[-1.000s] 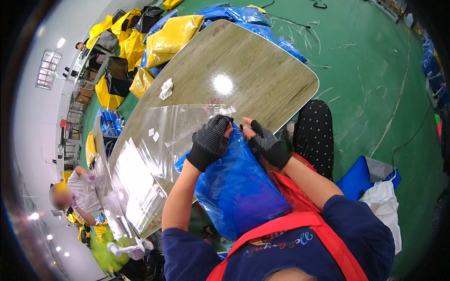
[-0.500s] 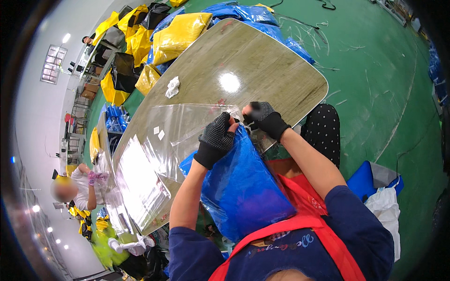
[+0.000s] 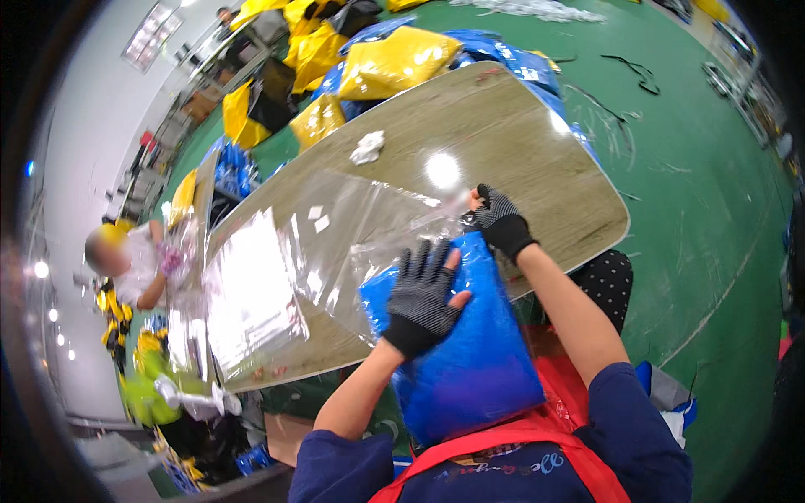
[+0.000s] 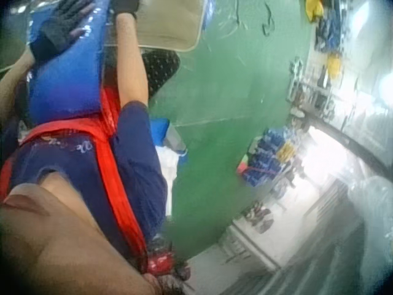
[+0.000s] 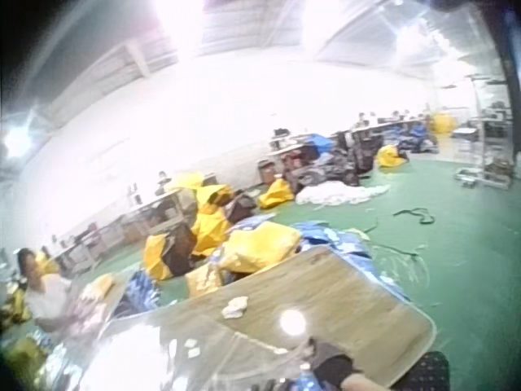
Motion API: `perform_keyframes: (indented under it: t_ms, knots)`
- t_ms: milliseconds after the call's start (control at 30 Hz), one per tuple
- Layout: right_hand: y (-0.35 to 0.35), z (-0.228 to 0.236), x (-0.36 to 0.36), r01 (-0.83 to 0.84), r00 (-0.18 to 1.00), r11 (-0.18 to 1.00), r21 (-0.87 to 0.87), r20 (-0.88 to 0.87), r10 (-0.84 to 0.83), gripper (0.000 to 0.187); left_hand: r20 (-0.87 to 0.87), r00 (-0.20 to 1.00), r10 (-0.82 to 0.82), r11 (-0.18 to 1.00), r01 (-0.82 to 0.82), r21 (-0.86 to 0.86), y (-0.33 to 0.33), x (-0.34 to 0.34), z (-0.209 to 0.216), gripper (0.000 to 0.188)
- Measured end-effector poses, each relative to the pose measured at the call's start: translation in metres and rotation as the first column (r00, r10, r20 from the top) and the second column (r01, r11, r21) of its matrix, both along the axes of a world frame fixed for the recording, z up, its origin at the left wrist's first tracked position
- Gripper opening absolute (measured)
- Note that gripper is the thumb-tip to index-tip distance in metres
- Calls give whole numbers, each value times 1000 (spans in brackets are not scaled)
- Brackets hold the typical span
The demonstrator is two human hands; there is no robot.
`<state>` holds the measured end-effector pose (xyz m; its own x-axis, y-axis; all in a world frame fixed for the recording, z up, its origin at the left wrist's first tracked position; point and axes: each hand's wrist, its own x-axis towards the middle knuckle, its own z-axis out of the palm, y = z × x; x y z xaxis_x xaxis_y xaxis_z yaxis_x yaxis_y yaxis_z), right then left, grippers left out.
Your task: The person folds blue and yellow waterproof pouches on a table and places each folded pouch into a clear plastic bag. The person repeats this process for multiple pouches, handling them one at a time.
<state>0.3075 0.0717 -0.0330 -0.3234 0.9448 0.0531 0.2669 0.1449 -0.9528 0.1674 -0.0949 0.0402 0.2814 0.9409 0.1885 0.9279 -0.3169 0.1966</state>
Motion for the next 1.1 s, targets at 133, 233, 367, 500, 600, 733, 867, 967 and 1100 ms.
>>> perform_keyframes:
  t_ms: [133,233,367,500,600,733,867,967,1100]
  knots:
    - [-39,93,-32,126,990,894,429,2,-140,35,40,997,69,998,-68,-18,-3,3,-9,62]
    - [-89,62,-76,54,955,960,276,-296,32,38,226,948,222,966,-246,84,-4,-22,-38,58]
    - [-103,21,-73,57,992,963,262,97,-85,35,309,749,586,670,-662,335,-4,-96,-27,62]
    - [-97,26,-86,-112,957,912,395,289,-8,30,418,538,732,665,-698,-265,-2,-141,-54,63]
    - [-84,50,-105,-271,932,846,460,343,112,24,699,356,620,758,-503,-416,6,-169,-95,64]
    - [-66,58,-135,-411,870,799,440,451,200,17,760,159,631,715,-500,-489,12,-144,-88,30]
    - [-50,56,-151,-504,828,721,475,504,247,13,855,-49,516,831,-215,-514,12,-146,-65,31]
    - [-56,67,-164,-626,725,655,424,625,289,14,908,-34,417,888,-197,-415,4,-152,-74,27]
    - [-47,75,-164,-747,650,382,544,717,251,13,906,1,424,896,-146,-419,-9,-140,-28,30]
